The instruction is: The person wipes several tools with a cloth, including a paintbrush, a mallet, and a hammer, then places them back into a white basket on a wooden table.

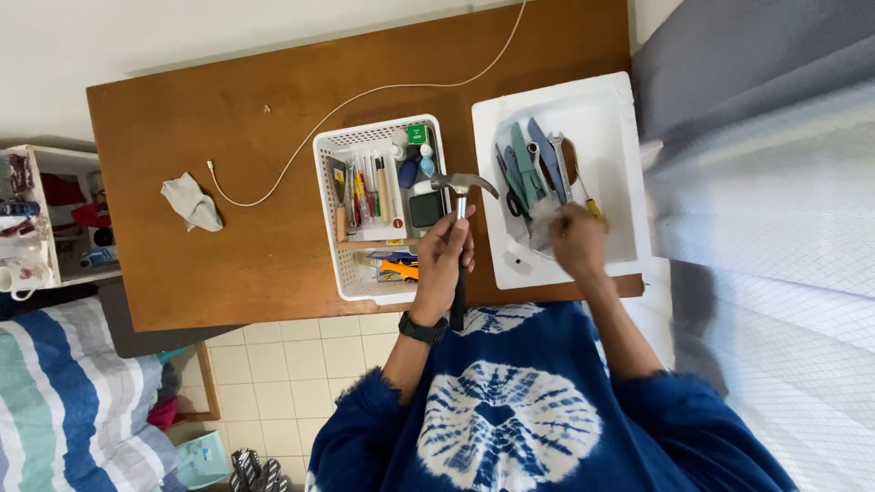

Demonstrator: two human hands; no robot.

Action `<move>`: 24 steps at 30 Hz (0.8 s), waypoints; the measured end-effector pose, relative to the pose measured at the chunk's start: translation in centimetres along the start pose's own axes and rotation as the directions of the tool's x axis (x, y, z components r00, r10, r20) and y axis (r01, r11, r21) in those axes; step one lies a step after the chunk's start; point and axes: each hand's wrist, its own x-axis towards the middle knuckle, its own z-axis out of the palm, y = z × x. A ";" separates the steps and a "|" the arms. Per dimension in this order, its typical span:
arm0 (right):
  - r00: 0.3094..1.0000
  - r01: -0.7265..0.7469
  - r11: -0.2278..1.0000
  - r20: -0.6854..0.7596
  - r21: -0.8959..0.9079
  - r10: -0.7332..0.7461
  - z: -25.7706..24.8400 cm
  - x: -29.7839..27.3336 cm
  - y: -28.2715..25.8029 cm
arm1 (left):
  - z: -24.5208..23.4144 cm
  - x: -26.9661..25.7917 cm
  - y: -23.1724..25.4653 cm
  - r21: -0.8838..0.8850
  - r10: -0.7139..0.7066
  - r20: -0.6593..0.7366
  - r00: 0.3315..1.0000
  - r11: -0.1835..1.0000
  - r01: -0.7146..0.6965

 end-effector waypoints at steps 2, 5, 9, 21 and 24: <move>0.997 -0.071 0.961 -0.020 0.269 0.080 -6.8 0.7 -5.8 | 0.1 -0.4 0.3 0.012 -0.001 0.017 1.000 1.000 0.001; 0.987 -0.082 0.751 -0.052 0.655 0.153 -14.1 0.9 -12.6 | 0.2 -0.8 0.4 0.046 -0.007 0.057 0.998 0.999 0.004; 0.978 0.203 0.549 -0.190 0.811 -0.080 -16.8 1.1 -16.1 | 0.7 -1.3 0.6 0.160 -0.033 0.146 0.989 0.987 0.010; 0.985 0.172 0.942 -0.050 0.288 -0.165 -12.8 1.8 -16.1 | 1.2 -1.4 2.1 -0.093 -0.423 0.468 0.776 0.850 0.519; 0.981 0.186 0.929 -0.013 0.321 -0.192 -12.9 2.4 -15.4 | 1.0 -0.8 2.9 -0.169 -0.421 0.520 0.743 0.802 0.572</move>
